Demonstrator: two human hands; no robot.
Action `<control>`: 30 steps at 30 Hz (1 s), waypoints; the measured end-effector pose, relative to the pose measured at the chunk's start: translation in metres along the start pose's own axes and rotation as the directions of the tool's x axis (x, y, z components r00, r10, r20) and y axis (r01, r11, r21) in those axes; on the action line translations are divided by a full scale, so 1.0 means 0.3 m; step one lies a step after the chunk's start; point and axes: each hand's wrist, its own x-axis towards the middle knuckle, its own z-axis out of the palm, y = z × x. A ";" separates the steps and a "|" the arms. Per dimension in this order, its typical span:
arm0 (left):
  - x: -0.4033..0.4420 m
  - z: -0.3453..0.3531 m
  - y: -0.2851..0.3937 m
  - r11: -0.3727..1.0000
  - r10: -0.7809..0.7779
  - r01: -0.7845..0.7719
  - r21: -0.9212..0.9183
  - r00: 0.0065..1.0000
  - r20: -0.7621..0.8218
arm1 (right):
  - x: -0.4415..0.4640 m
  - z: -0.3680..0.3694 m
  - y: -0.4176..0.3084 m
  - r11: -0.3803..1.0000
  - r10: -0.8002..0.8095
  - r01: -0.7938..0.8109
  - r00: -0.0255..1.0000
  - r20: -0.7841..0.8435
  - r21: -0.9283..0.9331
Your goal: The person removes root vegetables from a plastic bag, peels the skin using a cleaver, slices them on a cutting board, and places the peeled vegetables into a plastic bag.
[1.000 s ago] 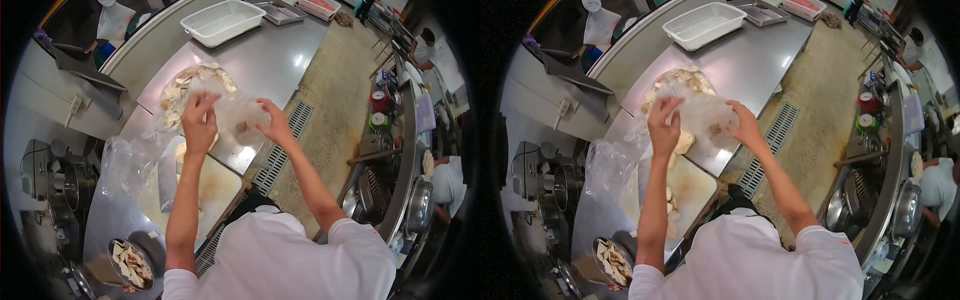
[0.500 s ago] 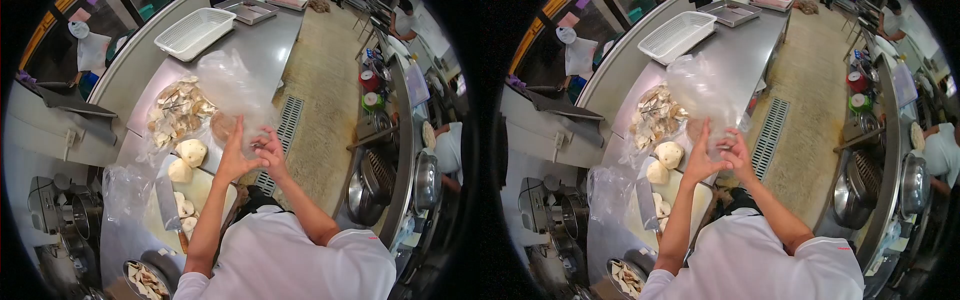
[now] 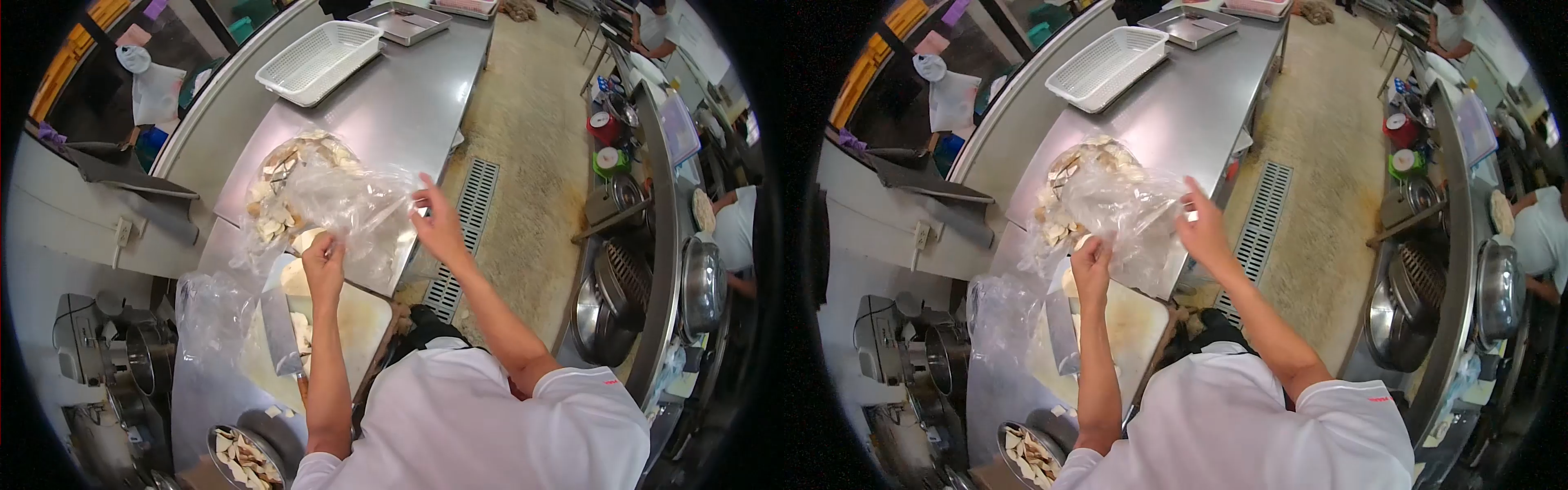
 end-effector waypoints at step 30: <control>-0.096 0.091 0.072 0.992 0.129 -0.129 -0.003 0.991 0.022 | 0.087 0.223 0.151 0.986 0.134 -0.076 0.882 0.451 -0.146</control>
